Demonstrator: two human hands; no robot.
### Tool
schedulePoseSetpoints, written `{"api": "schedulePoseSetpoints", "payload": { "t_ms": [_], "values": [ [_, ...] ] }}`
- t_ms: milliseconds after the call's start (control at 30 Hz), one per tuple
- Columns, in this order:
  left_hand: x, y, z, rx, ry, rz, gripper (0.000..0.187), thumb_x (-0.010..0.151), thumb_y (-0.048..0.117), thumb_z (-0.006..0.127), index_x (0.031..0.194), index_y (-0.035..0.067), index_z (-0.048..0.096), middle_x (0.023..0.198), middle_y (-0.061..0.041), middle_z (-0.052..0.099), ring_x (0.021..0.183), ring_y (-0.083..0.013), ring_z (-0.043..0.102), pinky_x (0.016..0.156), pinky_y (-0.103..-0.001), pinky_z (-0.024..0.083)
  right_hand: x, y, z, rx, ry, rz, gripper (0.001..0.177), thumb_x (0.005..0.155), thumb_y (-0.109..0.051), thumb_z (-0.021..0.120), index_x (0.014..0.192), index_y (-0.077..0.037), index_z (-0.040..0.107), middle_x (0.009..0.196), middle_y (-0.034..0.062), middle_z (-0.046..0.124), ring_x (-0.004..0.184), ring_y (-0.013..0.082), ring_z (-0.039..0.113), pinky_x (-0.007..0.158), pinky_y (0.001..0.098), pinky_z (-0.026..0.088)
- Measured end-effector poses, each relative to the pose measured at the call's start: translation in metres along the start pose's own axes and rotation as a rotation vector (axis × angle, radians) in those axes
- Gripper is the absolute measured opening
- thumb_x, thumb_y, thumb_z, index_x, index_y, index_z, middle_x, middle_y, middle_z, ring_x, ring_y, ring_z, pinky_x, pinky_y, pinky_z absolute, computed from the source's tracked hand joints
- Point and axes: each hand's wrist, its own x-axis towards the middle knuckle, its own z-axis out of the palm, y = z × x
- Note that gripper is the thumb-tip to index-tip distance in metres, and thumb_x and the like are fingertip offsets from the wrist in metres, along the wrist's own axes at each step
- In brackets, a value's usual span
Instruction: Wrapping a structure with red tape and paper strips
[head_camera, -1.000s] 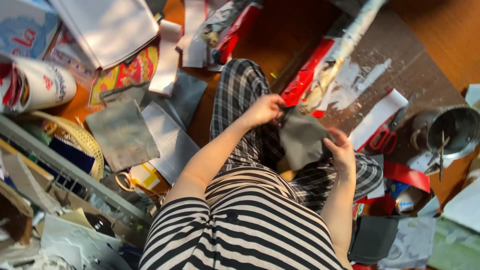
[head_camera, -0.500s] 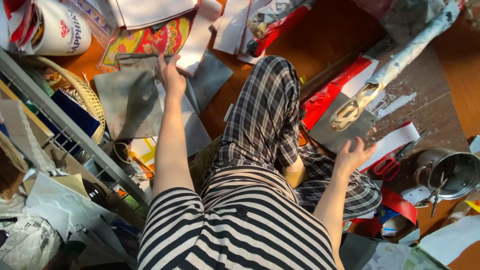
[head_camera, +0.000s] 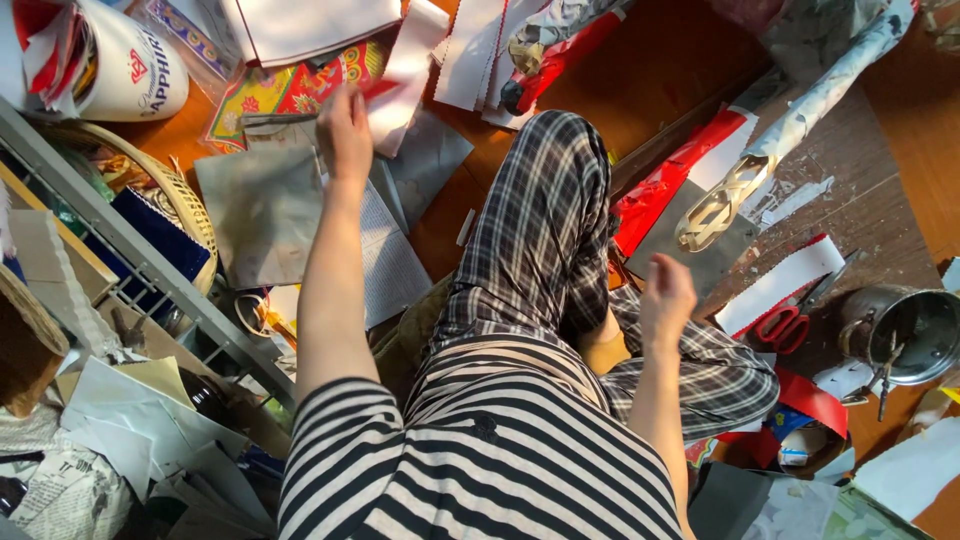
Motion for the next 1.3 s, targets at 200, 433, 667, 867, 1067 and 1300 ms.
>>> {"api": "schedulePoseSetpoints", "payload": {
  "t_ms": [200, 433, 667, 867, 1067, 1300],
  "values": [
    [-0.037, 0.203, -0.069, -0.577, -0.259, -0.005, 0.028, 0.082, -0.006, 0.076, 0.096, 0.014, 0.063, 0.076, 0.003, 0.068, 0.058, -0.0117, 0.061, 0.05, -0.025, 0.054, -0.018, -0.15, 0.022, 0.296, -0.575, -0.239, 0.096, 0.09, -0.013, 0.08, 0.17, -0.008, 0.029, 0.18, 0.0175, 0.028, 0.162, 0.0344, 0.035, 0.133, 0.0484, 0.036],
    [-0.103, 0.294, -0.044, -0.74, -0.599, 0.513, 0.022, 0.097, 0.029, 0.079, 0.101, 0.008, 0.082, 0.148, -0.009, 0.057, 0.142, -0.0296, 0.048, 0.124, -0.051, 0.029, -0.037, -0.096, 0.023, 1.155, -0.365, -0.296, 0.092, 0.1, -0.052, 0.081, 0.166, -0.009, 0.033, 0.158, 0.0187, 0.05, 0.142, 0.0348, 0.057, 0.123, 0.0531, 0.049],
    [-0.129, 0.296, 0.039, -0.524, -1.267, 0.832, 0.079, 0.079, 0.008, 0.083, 0.151, 0.012, 0.05, 0.107, -0.019, 0.079, 0.097, -0.0436, 0.074, 0.089, -0.056, 0.055, -0.126, 0.109, -0.151, 1.07, 0.471, 0.301, 0.026, 0.107, -0.023, 0.06, 0.126, -0.008, 0.07, 0.118, 0.0037, 0.073, 0.107, 0.0168, 0.069, 0.102, 0.0309, 0.059],
    [-0.195, 0.317, 0.105, -0.534, -1.749, 0.876, 0.068, 0.071, 0.008, 0.09, 0.135, 0.02, 0.07, 0.109, -0.004, 0.081, 0.094, -0.0292, 0.073, 0.081, -0.043, 0.056, -0.286, 0.181, -0.246, 0.562, 1.264, 0.539, 0.021, 0.098, -0.008, 0.059, 0.112, -0.005, 0.074, 0.103, 0.0022, 0.077, 0.082, 0.0101, 0.068, 0.069, 0.0207, 0.054],
    [-0.211, 0.354, 0.123, -0.502, -1.892, 0.937, 0.065, 0.074, 0.01, 0.089, 0.136, 0.016, 0.07, 0.124, -0.002, 0.082, 0.099, -0.0267, 0.079, 0.086, -0.045, 0.059, -0.503, 0.304, -0.226, -0.005, 1.309, 0.538, 0.059, 0.09, 0.02, 0.052, 0.147, 0.012, 0.044, 0.143, 0.0343, 0.062, 0.13, 0.042, 0.07, 0.114, 0.0435, 0.059],
    [-0.204, 0.331, 0.133, -0.667, -1.526, 0.899, 0.063, 0.079, 0.005, 0.078, 0.14, 0.004, 0.064, 0.123, -0.017, 0.074, 0.105, -0.0367, 0.071, 0.095, -0.046, 0.055, -0.277, 0.298, -0.157, -0.313, 1.045, 0.314, 0.066, 0.09, 0.016, 0.072, 0.151, 0.007, 0.05, 0.149, 0.0272, 0.046, 0.141, 0.0434, 0.044, 0.122, 0.0545, 0.03]
  ]
}}
